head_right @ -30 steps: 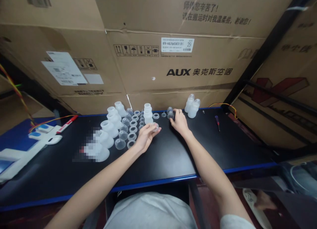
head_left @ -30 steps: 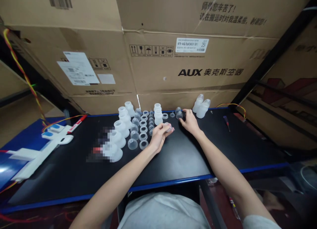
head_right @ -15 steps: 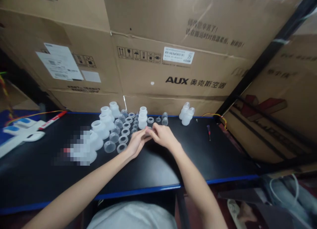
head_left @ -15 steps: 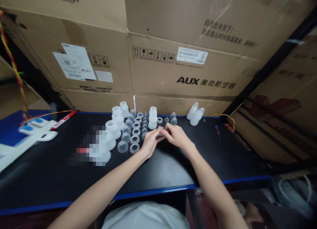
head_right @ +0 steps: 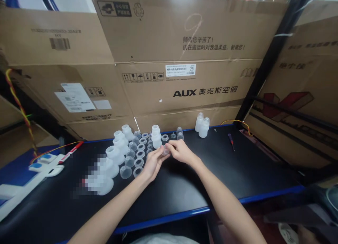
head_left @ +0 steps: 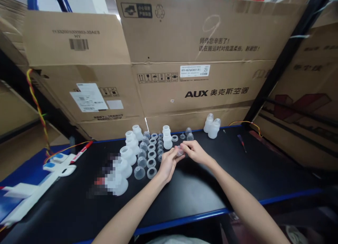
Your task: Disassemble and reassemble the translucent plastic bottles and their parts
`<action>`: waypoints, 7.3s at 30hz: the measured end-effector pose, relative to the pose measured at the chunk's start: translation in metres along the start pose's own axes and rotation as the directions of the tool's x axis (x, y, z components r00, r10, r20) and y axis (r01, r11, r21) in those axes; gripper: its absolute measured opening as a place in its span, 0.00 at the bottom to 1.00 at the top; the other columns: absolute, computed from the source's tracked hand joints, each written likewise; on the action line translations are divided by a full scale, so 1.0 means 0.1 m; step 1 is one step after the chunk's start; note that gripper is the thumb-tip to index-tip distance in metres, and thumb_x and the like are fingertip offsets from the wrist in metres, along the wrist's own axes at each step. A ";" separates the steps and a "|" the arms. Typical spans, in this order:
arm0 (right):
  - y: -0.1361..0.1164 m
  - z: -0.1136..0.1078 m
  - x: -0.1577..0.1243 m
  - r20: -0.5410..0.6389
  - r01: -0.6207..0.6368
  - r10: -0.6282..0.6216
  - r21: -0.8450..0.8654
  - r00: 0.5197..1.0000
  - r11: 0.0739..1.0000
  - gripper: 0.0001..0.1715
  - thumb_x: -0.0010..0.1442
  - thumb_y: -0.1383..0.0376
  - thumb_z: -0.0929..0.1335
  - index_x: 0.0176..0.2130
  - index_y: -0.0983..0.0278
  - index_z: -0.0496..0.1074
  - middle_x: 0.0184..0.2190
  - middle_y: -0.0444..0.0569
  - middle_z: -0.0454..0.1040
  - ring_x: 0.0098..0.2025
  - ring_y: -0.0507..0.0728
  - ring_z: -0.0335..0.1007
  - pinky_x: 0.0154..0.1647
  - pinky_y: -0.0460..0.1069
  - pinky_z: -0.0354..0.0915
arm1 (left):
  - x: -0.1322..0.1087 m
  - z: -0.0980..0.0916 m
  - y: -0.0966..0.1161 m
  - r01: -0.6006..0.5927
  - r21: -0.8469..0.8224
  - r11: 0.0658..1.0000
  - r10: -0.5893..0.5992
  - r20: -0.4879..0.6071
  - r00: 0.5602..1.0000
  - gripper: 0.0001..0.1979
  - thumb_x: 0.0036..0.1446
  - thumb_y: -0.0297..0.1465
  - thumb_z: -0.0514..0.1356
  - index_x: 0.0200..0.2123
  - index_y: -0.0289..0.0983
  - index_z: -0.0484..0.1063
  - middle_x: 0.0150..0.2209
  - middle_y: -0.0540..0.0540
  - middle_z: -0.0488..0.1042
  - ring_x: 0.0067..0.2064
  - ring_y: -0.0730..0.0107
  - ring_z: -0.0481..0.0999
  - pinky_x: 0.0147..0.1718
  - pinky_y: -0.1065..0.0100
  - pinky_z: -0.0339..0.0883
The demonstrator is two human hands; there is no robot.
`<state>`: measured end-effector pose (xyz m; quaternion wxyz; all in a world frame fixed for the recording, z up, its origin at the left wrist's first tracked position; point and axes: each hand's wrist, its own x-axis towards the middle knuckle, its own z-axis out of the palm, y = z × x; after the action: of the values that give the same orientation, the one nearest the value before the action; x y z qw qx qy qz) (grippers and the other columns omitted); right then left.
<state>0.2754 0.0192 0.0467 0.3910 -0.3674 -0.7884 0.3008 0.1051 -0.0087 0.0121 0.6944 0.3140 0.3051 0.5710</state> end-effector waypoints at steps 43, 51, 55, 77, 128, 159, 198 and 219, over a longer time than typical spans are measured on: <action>0.10 0.04 0.03 0.252 -0.293 0.158 0.704 0.955 0.647 0.34 0.64 0.40 0.76 0.26 0.61 0.64 0.17 0.36 0.57 0.18 0.49 0.54 0.22 0.47 0.53 | 0.08 -0.08 0.23 -0.048 0.032 0.998 0.049 -0.019 0.999 0.21 0.45 0.40 0.80 0.27 0.35 0.73 0.29 0.51 0.75 0.37 0.64 0.85 0.45 0.60 0.83; 0.42 -0.08 0.13 -0.143 -0.240 0.434 0.662 0.890 0.710 0.35 0.58 0.35 0.77 0.30 0.62 0.72 0.19 0.39 0.62 0.20 0.50 0.59 0.21 0.46 0.57 | -0.02 -0.02 0.11 0.049 0.158 0.986 -0.055 0.029 0.998 0.21 0.54 0.45 0.75 0.37 0.35 0.75 0.33 0.46 0.79 0.36 0.59 0.88 0.40 0.63 0.83; 0.59 -0.08 0.16 -0.203 -0.262 0.466 0.607 0.861 0.750 0.35 0.55 0.34 0.78 0.34 0.63 0.77 0.27 0.46 0.75 0.29 0.53 0.72 0.30 0.47 0.69 | 0.01 -0.05 0.01 0.053 0.271 0.961 -0.058 0.012 0.998 0.25 0.53 0.49 0.74 0.39 0.35 0.74 0.34 0.45 0.80 0.34 0.60 0.87 0.37 0.63 0.83; 0.85 -0.22 0.08 -0.256 -0.329 0.216 -0.588 0.942 0.739 0.11 0.66 0.62 0.76 0.49 0.61 0.81 0.41 0.52 0.86 0.46 0.64 0.81 0.45 0.53 0.69 | 0.06 -0.17 -0.17 -0.050 0.736 0.675 0.093 -0.018 0.995 0.16 0.65 0.43 0.66 0.38 0.36 0.74 0.27 0.48 0.78 0.17 0.74 0.75 0.14 0.76 0.63; 0.42 -0.17 0.01 0.197 -0.037 0.045 -0.041 0.979 0.998 0.25 0.61 0.53 0.79 0.54 0.62 0.83 0.44 0.51 0.82 0.36 0.56 0.77 0.39 0.51 0.73 | 0.16 -0.22 -0.28 -0.048 0.510 0.859 0.108 -0.087 0.990 0.25 0.66 0.42 0.67 0.58 0.38 0.62 0.44 0.39 0.84 0.34 0.62 0.86 0.22 0.72 0.75; 1.28 -1.02 -0.02 -0.898 -0.665 0.204 -0.121 0.389 0.737 0.52 0.53 0.48 0.76 0.68 0.65 0.62 0.63 0.69 0.73 0.65 0.77 0.69 0.66 0.70 0.63 | 0.15 -0.21 -0.15 0.068 0.641 0.764 -0.061 -0.032 0.998 0.26 0.63 0.30 0.67 0.63 0.34 0.68 0.41 0.44 0.78 0.31 0.70 0.82 0.18 0.76 0.70; 0.68 -0.77 -0.03 -0.719 -0.342 -0.138 -0.478 0.681 0.809 0.28 0.63 0.46 0.72 0.55 0.61 0.76 0.50 0.57 0.80 0.51 0.68 0.78 0.56 0.59 0.72 | 0.00 -0.28 0.47 -0.297 0.944 -0.142 0.398 0.329 0.856 0.18 0.60 0.41 0.74 0.49 0.42 0.77 0.42 0.47 0.82 0.40 0.59 0.83 0.39 0.65 0.72; 0.59 -0.47 -0.01 -0.125 -0.279 0.253 -0.558 0.959 0.782 0.21 0.56 0.57 0.79 0.47 0.58 0.75 0.38 0.48 0.83 0.39 0.63 0.80 0.37 0.49 0.66 | -0.04 -0.35 -0.04 -0.495 0.862 0.105 0.138 0.480 0.866 0.35 0.65 0.29 0.67 0.72 0.45 0.60 0.68 0.39 0.71 0.54 0.56 0.85 0.53 0.54 0.83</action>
<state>0.3354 0.0595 0.0251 0.2337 -0.5811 -0.7737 0.0955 0.0797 -0.0099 -0.0125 0.2273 0.8152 0.4180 0.3302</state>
